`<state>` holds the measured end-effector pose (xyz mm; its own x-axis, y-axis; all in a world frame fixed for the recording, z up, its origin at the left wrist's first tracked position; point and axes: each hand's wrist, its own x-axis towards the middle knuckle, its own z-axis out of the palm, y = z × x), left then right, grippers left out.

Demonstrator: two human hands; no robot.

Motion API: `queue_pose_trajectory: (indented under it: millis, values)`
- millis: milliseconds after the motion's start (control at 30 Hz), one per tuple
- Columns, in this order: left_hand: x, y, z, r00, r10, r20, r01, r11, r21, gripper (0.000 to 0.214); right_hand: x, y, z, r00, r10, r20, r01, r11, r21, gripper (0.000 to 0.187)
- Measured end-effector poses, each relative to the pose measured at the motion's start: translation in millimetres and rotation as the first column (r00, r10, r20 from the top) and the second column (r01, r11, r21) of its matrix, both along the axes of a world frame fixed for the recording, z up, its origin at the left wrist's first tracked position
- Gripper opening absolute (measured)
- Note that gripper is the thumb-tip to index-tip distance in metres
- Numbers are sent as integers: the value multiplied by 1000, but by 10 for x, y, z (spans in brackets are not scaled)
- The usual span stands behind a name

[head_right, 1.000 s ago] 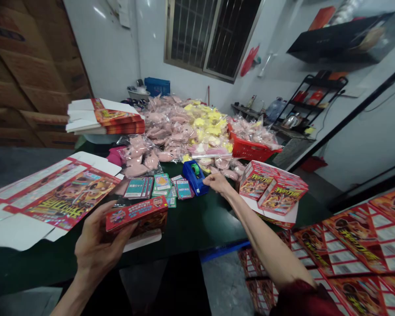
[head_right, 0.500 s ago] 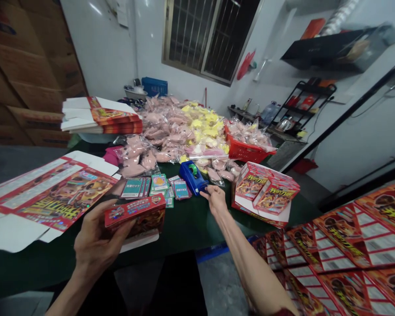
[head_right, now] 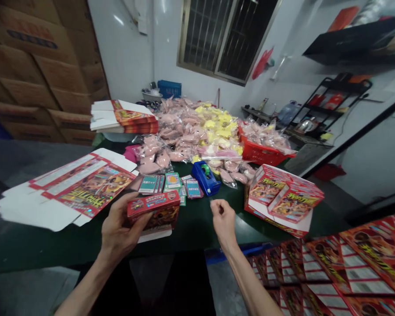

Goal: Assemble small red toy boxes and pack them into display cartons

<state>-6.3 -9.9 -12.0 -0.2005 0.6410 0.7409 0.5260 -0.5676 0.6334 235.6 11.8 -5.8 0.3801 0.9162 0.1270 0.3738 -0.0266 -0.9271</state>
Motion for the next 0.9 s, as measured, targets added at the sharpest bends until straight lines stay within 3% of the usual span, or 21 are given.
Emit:
queue_pose_trajectory:
  millis: [100, 200, 300, 433, 600, 733, 900]
  values:
    - [7, -19, -7, 999, -22, 24, 22, 1000, -2, 47, -445, -455, 277, 949, 277, -151, -265, 959, 100, 21]
    - [17, -47, -4, 999, -29, 20, 29, 1000, -2, 46, -879, -612, 453, 826, 419, -377, -373, 908, 192, 25]
    - [12, -70, 7, 999, -46, -7, 46, 999, 1, 45, -1139, -540, 496, 752, 409, -516, -352, 912, 209, 29]
    - [-22, -72, 67, 995, -93, -42, 96, 994, 51, 45, -1230, -459, 503, 795, 330, -509, -276, 944, 181, 30]
    - [-101, -50, 222, 939, -262, -221, 279, 959, 50, 37, -1227, -503, 494, 829, 245, -503, -220, 969, 109, 34]
    - [-154, -32, 337, 871, -340, -354, 345, 937, -51, 36, -1244, -523, 421, 756, 251, -604, -244, 965, 96, 38]
    - [-174, -52, 427, 866, -404, -294, 395, 914, -94, 38, -1276, -517, 307, 657, 307, -689, -262, 950, 173, 36]
